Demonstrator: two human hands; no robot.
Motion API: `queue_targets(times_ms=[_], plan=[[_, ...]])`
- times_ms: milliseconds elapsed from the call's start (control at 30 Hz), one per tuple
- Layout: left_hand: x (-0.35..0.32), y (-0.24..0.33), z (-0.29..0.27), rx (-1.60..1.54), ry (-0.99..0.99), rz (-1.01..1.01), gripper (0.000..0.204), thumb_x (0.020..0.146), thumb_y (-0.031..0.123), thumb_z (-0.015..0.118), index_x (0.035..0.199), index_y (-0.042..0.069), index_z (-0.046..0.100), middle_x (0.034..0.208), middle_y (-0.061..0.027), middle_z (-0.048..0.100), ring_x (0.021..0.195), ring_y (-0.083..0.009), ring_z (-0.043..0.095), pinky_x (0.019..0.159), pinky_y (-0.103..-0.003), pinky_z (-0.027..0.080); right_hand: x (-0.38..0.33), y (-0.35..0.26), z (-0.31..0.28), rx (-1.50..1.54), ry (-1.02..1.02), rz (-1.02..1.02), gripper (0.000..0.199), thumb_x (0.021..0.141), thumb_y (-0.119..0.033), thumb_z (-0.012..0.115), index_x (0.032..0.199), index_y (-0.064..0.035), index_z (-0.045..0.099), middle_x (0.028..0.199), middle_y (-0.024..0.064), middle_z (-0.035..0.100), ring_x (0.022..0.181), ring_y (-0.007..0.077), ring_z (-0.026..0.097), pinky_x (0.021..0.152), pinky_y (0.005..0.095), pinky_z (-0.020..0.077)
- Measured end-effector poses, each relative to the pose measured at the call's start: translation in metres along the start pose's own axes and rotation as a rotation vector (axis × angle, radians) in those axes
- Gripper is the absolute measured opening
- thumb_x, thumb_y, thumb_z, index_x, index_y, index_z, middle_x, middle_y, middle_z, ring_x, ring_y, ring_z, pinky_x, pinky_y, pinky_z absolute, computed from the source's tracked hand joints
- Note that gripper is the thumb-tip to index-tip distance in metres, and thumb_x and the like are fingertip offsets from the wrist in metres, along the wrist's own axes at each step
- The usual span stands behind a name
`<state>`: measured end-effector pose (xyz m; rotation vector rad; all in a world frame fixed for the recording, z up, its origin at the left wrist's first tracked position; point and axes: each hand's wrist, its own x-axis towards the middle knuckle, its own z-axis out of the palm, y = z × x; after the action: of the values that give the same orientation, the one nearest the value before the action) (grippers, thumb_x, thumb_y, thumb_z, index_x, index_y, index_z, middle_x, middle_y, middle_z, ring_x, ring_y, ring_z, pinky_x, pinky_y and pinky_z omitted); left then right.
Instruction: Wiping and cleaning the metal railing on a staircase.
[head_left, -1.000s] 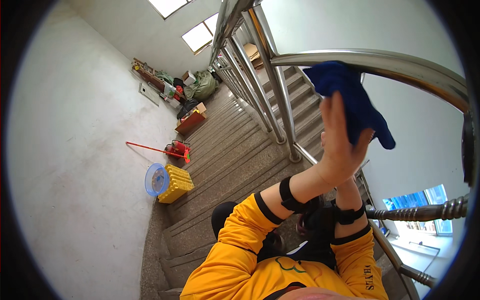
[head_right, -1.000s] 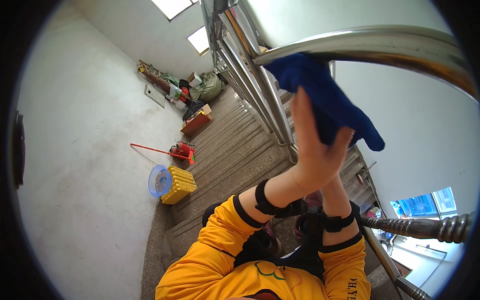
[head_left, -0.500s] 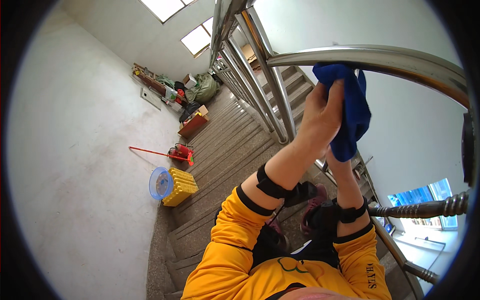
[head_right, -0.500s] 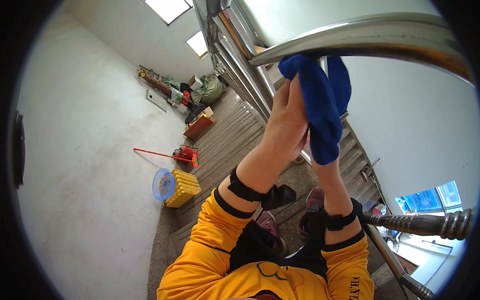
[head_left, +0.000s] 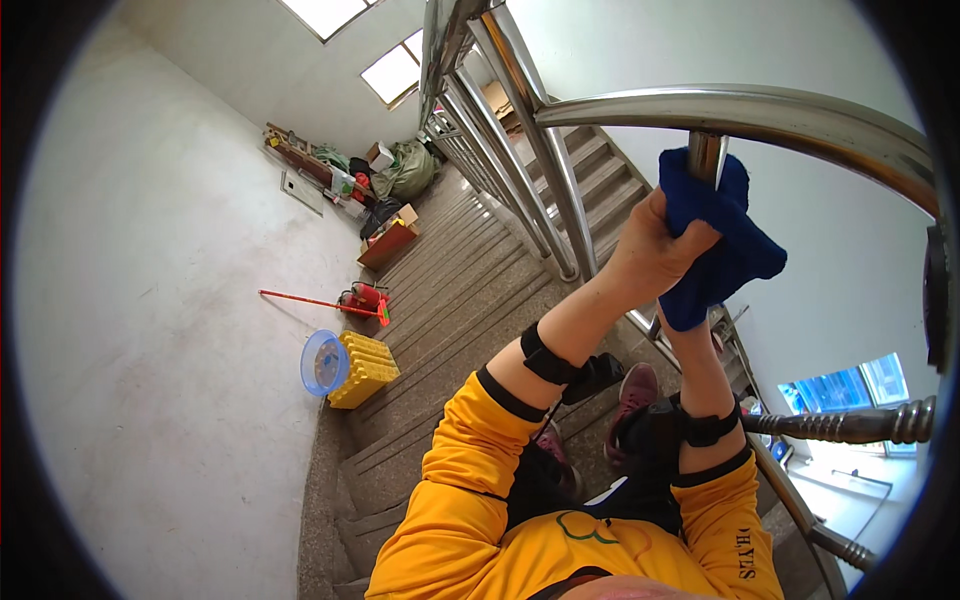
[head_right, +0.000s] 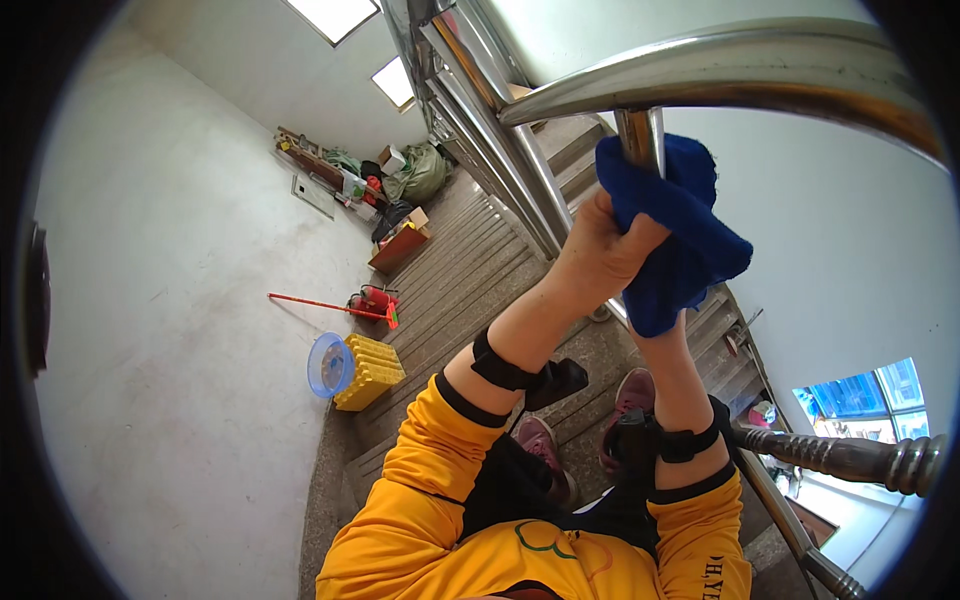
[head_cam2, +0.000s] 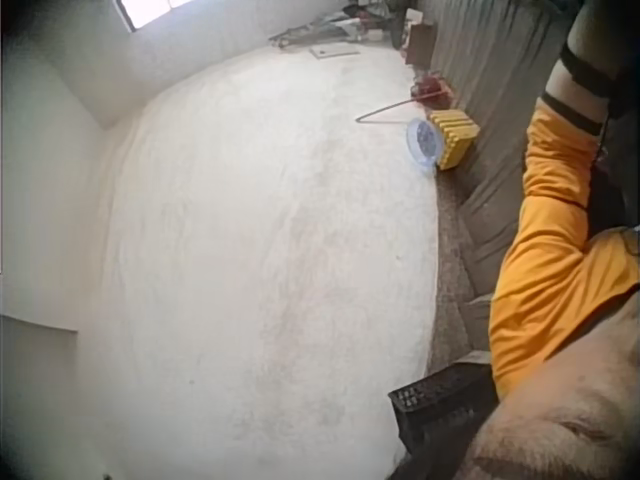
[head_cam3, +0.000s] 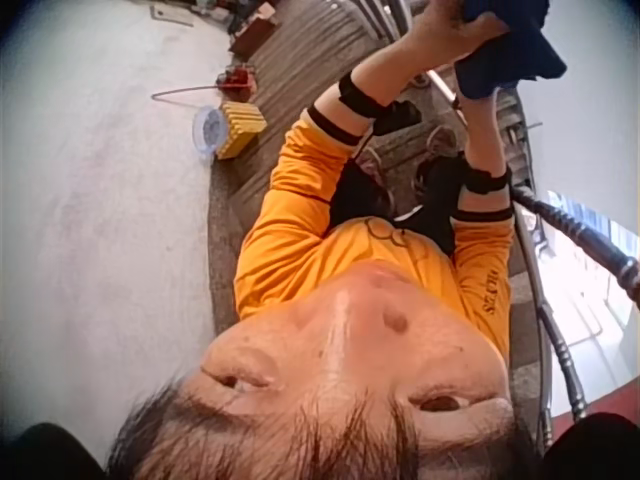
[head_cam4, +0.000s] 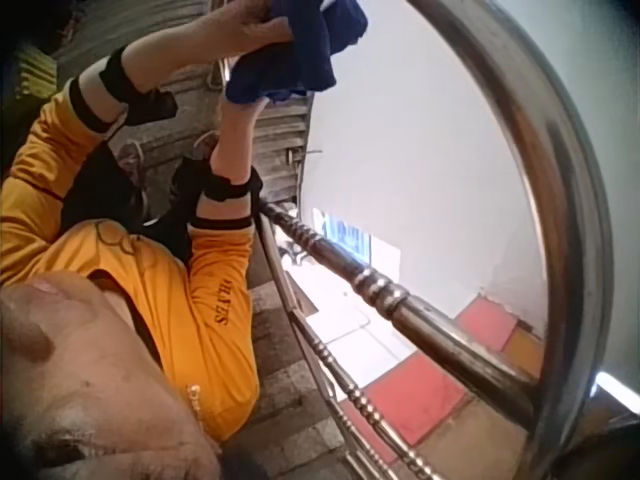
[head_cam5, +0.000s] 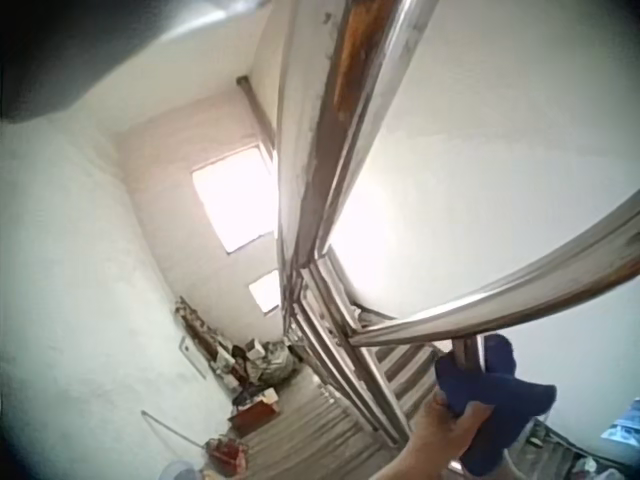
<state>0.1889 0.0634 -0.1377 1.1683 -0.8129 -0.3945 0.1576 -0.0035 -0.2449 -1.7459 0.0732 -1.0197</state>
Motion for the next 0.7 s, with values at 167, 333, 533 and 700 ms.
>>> queue_targets(times_ms=[167,333,533,700], plan=[[-0.013,-0.02,-0.006,0.081,0.031,0.038,0.017,0.089,0.018,0.06,0.099,0.004,0.058,0.087,0.0001,0.063,0.079,-0.0056,0.056,0.072,-0.022,0.048,0.019,-0.023,-0.007,-0.007,-0.023,-0.142,0.044,0.093,-0.014,0.05,0.134,-0.0033,0.036,0.133,0.0095,0.042,0.123,0.0205,0.04,0.103,0.0324,0.0309],[-0.015,-0.008,0.004,0.119,0.085,0.002,0.022,0.087,0.017,0.06,0.102,0.002,0.055,0.092,-0.0019,0.06,0.082,-0.0069,0.055,0.074,-0.024,0.047,0.029,-0.032,-0.014,-0.026,-0.042,-0.282,0.039,0.092,-0.014,0.052,0.129,-0.0027,0.046,0.127,0.0094,0.051,0.117,0.0202,0.048,0.1,0.032,0.0366],[0.003,0.051,0.015,-0.127,0.189,-0.017,0.022,0.09,0.02,0.057,0.099,0.0,0.054,0.083,-0.0014,0.061,0.076,-0.0057,0.055,0.069,-0.022,0.047,-0.003,-0.018,-0.003,0.107,-0.041,-0.007,0.044,0.091,-0.016,0.055,0.131,-0.0023,0.042,0.132,0.0113,0.046,0.119,0.0206,0.046,0.101,0.0328,0.0355],[-0.004,0.004,-0.002,-0.077,0.024,-0.05,0.022,0.088,0.022,0.061,0.099,0.003,0.055,0.084,-0.0003,0.06,0.076,-0.0055,0.054,0.07,-0.022,0.047,-0.003,0.004,0.004,0.111,0.07,0.057,0.048,0.097,-0.02,0.046,0.138,-0.0064,0.027,0.137,0.0084,0.035,0.127,0.0192,0.034,0.105,0.0339,0.0276]])
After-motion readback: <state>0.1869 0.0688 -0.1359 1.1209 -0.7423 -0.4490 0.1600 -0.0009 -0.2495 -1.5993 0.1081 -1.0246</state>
